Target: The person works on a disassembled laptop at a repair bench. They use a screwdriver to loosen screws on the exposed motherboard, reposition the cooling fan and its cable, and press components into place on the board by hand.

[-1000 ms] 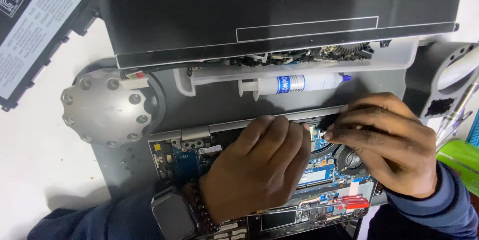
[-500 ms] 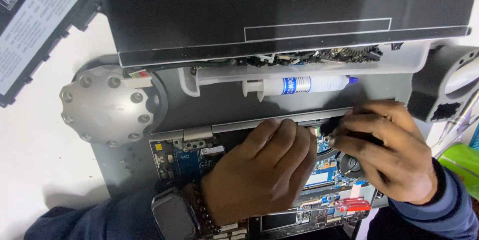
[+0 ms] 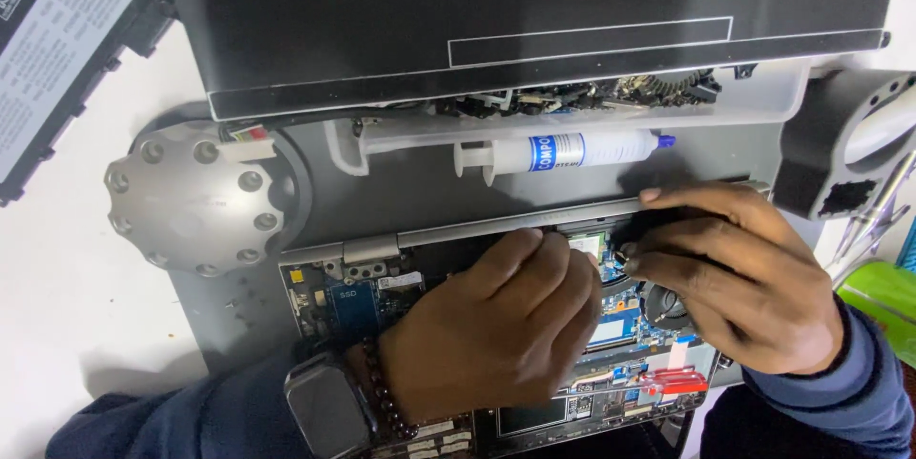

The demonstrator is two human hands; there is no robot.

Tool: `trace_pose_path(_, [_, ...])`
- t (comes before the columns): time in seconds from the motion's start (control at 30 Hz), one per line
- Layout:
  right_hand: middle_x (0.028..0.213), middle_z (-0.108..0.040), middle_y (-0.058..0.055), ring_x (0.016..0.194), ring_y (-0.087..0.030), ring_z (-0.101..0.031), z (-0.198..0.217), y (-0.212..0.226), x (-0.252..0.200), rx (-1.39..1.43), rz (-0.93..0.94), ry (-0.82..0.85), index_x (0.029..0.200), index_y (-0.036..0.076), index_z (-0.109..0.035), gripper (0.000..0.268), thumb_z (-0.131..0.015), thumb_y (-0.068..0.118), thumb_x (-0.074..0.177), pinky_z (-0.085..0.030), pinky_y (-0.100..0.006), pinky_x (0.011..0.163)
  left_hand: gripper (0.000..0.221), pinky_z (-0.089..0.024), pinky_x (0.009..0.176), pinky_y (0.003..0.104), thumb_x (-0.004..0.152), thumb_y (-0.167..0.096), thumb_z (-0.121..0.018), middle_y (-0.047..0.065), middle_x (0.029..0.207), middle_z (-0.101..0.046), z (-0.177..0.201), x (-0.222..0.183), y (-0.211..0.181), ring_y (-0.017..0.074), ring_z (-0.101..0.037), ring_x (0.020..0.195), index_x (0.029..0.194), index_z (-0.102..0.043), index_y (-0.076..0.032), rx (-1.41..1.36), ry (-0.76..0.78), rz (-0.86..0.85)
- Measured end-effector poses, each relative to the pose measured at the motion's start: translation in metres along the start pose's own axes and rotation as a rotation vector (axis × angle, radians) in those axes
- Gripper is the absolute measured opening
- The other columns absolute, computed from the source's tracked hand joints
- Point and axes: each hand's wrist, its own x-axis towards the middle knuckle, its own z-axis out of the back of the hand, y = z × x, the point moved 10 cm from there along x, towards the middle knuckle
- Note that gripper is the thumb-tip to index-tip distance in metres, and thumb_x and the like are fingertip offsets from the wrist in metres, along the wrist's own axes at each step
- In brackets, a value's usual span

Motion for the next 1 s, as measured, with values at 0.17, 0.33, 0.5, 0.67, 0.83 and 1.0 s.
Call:
trace_pose_path(0.17, [0.108, -0.072, -0.010, 0.118, -0.038, -0.066, 0.000, -0.007, -0.002, 0.036, -0.074, -0.008, 0.098, 0.004, -0.072, 0.031, -0.042, 0.009, 0.101, -0.050, -0.045, 0.101, 0.032, -0.051, 0.101, 0.037, 0.110, -0.019, -0.046, 0.012, 0.106, -0.069, -0.002, 0.000, -0.001, 0.0270, -0.063, 0.104, 0.111, -0.074, -0.002, -0.007, 0.020, -0.013])
trace_pose_path(0.33, [0.108, -0.072, -0.012, 0.115, -0.040, -0.066, -0.001, -0.006, -0.001, 0.033, -0.068, -0.026, 0.099, 0.003, -0.072, 0.026, -0.046, 0.009, 0.100, -0.052, -0.046, 0.100, 0.030, -0.053, 0.101, 0.038, 0.110, -0.020, -0.049, 0.012, 0.110, -0.071, -0.002, -0.002, -0.003, 0.0275, -0.064, 0.106, 0.109, -0.075, -0.004, -0.018, 0.010, -0.022])
trace_pose_path(0.5, [0.113, -0.072, -0.009, 0.119, -0.038, -0.064, -0.005, -0.010, -0.008, -0.009, -0.050, 0.018, 0.103, 0.006, -0.072, 0.028, -0.044, 0.009, 0.101, -0.051, -0.046, 0.100, 0.030, -0.054, 0.101, 0.037, 0.111, -0.021, -0.052, 0.013, 0.107, -0.072, -0.001, 0.000, -0.001, 0.0269, -0.065, 0.106, 0.111, -0.075, -0.003, -0.020, 0.005, -0.021])
trace_pose_path(0.67, [0.114, -0.070, -0.013, 0.116, -0.039, -0.065, -0.005, -0.006, -0.005, -0.006, -0.043, 0.022, 0.105, 0.003, -0.072, 0.027, -0.046, 0.008, 0.100, -0.052, -0.045, 0.101, 0.029, -0.053, 0.100, 0.036, 0.111, -0.021, -0.051, 0.011, 0.107, -0.071, 0.000, 0.000, -0.002, 0.0253, -0.064, 0.105, 0.111, -0.075, -0.004, 0.025, 0.007, -0.030])
trace_pose_path(0.83, [0.110, -0.071, -0.013, 0.114, -0.038, -0.067, -0.004, -0.008, -0.001, 0.028, -0.064, 0.003, 0.101, 0.004, -0.072, 0.026, -0.046, 0.009, 0.100, -0.052, -0.046, 0.100, 0.030, -0.053, 0.099, 0.036, 0.110, -0.020, -0.050, 0.012, 0.105, -0.071, -0.001, 0.000, -0.002, 0.0256, -0.064, 0.103, 0.110, -0.075, -0.003, 0.014, -0.016, -0.012])
trace_pose_path(1.0, [0.110, -0.071, -0.012, 0.113, -0.038, -0.067, -0.003, -0.010, -0.002, 0.038, -0.091, -0.008, 0.099, 0.005, -0.072, 0.025, -0.047, 0.009, 0.100, -0.053, -0.046, 0.100, 0.030, -0.053, 0.099, 0.037, 0.109, -0.021, -0.052, 0.012, 0.106, -0.071, -0.002, -0.001, -0.002, 0.0271, -0.064, 0.105, 0.112, -0.074, -0.002, -0.019, 0.008, -0.022])
